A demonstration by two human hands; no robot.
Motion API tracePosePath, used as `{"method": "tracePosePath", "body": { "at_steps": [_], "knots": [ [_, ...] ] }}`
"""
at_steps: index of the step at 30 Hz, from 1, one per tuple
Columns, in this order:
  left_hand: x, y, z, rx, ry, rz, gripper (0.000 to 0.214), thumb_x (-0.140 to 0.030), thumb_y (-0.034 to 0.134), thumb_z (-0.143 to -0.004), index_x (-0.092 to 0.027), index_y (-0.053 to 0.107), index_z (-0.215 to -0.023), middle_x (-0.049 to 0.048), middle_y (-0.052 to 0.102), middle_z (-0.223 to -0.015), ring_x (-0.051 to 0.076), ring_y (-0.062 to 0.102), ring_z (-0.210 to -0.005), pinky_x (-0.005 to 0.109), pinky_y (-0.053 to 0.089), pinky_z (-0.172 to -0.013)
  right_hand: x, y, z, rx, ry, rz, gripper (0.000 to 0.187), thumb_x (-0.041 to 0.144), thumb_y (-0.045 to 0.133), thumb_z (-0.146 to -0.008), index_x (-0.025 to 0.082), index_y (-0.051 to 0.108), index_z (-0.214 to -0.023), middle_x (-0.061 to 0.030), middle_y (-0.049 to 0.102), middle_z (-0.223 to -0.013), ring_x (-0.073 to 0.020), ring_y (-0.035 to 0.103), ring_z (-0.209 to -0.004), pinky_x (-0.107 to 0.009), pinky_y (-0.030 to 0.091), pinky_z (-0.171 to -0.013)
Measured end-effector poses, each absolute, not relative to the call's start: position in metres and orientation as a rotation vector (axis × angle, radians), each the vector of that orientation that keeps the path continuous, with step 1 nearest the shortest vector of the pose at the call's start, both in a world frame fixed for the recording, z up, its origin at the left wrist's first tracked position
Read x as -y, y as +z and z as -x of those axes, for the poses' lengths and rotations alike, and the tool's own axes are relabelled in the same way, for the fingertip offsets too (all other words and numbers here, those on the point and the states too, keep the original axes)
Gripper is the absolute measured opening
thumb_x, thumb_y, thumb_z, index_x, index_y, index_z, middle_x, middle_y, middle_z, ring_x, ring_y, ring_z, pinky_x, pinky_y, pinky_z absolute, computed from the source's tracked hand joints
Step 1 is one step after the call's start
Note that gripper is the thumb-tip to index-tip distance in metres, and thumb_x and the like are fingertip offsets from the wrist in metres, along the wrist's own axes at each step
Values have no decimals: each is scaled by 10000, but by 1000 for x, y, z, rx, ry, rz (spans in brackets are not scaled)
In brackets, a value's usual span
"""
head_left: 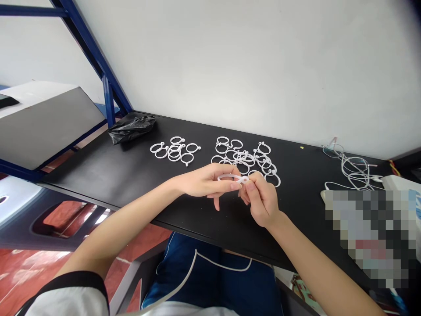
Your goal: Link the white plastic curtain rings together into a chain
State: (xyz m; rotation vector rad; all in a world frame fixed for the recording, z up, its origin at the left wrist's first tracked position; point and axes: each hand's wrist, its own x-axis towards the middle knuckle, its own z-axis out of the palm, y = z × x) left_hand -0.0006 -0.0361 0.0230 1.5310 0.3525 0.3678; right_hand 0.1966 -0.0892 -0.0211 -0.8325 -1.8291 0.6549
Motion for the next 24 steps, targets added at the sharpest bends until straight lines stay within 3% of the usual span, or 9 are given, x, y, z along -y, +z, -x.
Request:
{"method": "tracePosePath", "body": {
  "at_steps": [24],
  "knots": [
    [35,23,1,-336,340,-1537,273,-420,542,-953,-155,524,-1016,-87,382,-642,23,359,-486,232,625,-532,91,-20,-195,1857,624,864,286,285,358,-1033,231,422,-759,57,436,-544,-101,446,-460,-263,392,-485]
  ]
}}
